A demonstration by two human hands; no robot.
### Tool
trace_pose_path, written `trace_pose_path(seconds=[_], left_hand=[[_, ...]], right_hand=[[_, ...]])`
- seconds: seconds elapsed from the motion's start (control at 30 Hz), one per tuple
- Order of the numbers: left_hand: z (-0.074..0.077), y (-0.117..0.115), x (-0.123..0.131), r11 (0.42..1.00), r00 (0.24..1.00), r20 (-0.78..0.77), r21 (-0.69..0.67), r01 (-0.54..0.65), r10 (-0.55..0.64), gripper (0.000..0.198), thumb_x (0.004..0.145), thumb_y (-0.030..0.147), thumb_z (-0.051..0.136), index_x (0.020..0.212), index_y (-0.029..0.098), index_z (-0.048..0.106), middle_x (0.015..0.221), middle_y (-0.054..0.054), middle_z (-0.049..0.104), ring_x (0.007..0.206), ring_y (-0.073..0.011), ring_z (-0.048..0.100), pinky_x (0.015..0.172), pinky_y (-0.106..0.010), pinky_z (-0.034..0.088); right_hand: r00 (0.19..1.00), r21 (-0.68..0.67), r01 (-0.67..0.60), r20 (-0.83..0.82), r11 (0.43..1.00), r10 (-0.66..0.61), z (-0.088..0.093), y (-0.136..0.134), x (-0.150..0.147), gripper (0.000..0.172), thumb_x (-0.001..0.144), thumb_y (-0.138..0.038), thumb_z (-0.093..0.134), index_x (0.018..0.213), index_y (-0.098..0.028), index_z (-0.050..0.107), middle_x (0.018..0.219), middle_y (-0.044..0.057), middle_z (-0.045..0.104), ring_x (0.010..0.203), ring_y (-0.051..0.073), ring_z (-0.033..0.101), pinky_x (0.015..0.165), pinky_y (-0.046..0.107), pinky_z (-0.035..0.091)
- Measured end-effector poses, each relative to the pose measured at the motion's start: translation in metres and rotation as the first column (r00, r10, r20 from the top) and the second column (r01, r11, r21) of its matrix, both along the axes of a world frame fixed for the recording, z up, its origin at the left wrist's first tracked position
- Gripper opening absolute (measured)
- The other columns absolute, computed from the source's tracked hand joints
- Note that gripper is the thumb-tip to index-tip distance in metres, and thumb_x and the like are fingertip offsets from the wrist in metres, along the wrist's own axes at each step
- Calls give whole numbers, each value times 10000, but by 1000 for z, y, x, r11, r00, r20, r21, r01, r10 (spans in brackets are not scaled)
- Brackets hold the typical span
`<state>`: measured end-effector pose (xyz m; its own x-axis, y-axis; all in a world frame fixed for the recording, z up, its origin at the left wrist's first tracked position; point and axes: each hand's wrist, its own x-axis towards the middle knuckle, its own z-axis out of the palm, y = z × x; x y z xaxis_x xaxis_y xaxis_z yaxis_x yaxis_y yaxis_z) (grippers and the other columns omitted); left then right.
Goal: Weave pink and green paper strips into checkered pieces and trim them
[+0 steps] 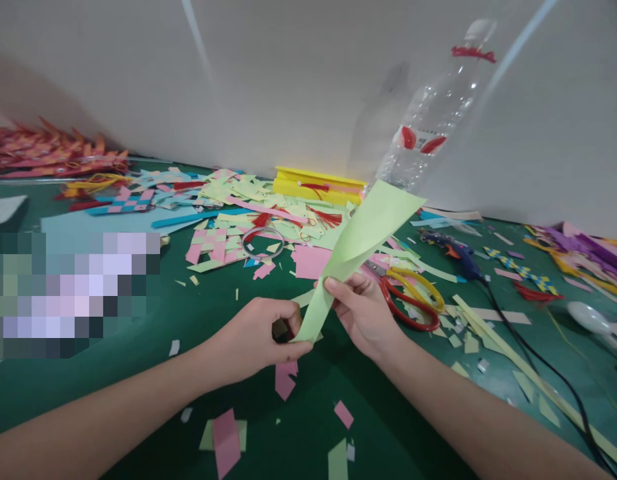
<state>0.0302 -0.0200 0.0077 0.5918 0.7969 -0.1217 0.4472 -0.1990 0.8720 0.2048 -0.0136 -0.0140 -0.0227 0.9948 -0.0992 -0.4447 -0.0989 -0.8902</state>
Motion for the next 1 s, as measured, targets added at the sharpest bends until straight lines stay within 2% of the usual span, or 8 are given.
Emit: trace_pose_path(seconds=[0.07, 0.1, 0.2, 0.27, 0.47, 0.7, 0.83, 1.0], left_hand=[[0, -1, 0, 999, 999, 26, -20, -33, 33, 143, 708, 266, 641, 698, 184, 524, 620, 54, 558, 521, -97, 477, 499, -205, 389], [0, -2, 0, 998, 998, 42, -35, -52, 54, 174, 706, 269, 652, 836, 192, 565, 678, 44, 601, 549, -110, 515, 516, -212, 414], [1, -5, 1, 993, 992, 98, -97, -72, 82, 593, 685, 294, 700, 1226, 227, 466, 852, -4, 678, 682, -162, 612, 608, -255, 486], [3, -7, 1, 990, 988, 137, -133, -50, 69, 634, 689, 307, 706, 1266, 225, 456, 911, -27, 689, 784, -189, 638, 686, -280, 504], [6, -6, 5, 992, 989, 117, -92, -83, 93, 214, 810, 371, 564, 874, 177, 626, 711, 13, 617, 614, -137, 552, 547, -221, 420], [0, -2, 2, 994, 995, -9, 41, -102, 103, 372, 820, 419, 520, 542, 179, 464, 499, 67, 300, 453, -88, 266, 431, -212, 217], [2, 0, -1, 996, 995, -56, 42, -84, 86, 451, 825, 405, 507, 510, 191, 267, 511, 73, 208, 469, -85, 183, 440, -221, 170], [2, 2, -2, 997, 991, -107, 30, -74, 76, 473, 812, 377, 524, 527, 191, 195, 517, 74, 170, 485, -87, 163, 457, -233, 160]], right_hand=[[1000, 19, 19, 21, 1000, -20, 0, 1, 0, 159, 549, -300, 830, 657, -239, 729, 665, -14, 720, 593, 126, 632, 598, 256, 545], [999, 30, 30, 30, 999, -31, -1, 1, 0, 155, 555, -300, 826, 660, -240, 729, 660, -16, 716, 593, 127, 630, 601, 259, 546], [997, 66, 47, 56, 997, -51, -2, 1, 1, 134, 586, -302, 811, 673, -242, 731, 651, -19, 710, 598, 128, 626, 618, 270, 548], [996, 93, 35, 78, 995, -42, -4, 0, 2, 116, 615, -295, 797, 699, -242, 736, 674, -15, 718, 617, 127, 633, 627, 267, 544], [989, 173, 65, 119, 983, -86, -4, -5, -1, 102, 658, -267, 773, 756, -264, 744, 776, -13, 743, 688, 138, 659, 660, 276, 542], [993, 168, 52, 96, 984, -69, -4, -7, -4, 110, 653, -241, 780, 756, -266, 750, 762, -20, 746, 652, 122, 655, 636, 253, 540], [996, 134, 56, 61, 989, -65, -3, -7, -4, 137, 664, -267, 775, 796, -241, 750, 780, -7, 746, 684, 128, 668, 696, 264, 556], [996, 54, 89, 26, 995, -91, 0, -1, 0, 137, 638, -310, 790, 719, -213, 737, 699, -4, 728, 628, 135, 657, 662, 269, 553]])
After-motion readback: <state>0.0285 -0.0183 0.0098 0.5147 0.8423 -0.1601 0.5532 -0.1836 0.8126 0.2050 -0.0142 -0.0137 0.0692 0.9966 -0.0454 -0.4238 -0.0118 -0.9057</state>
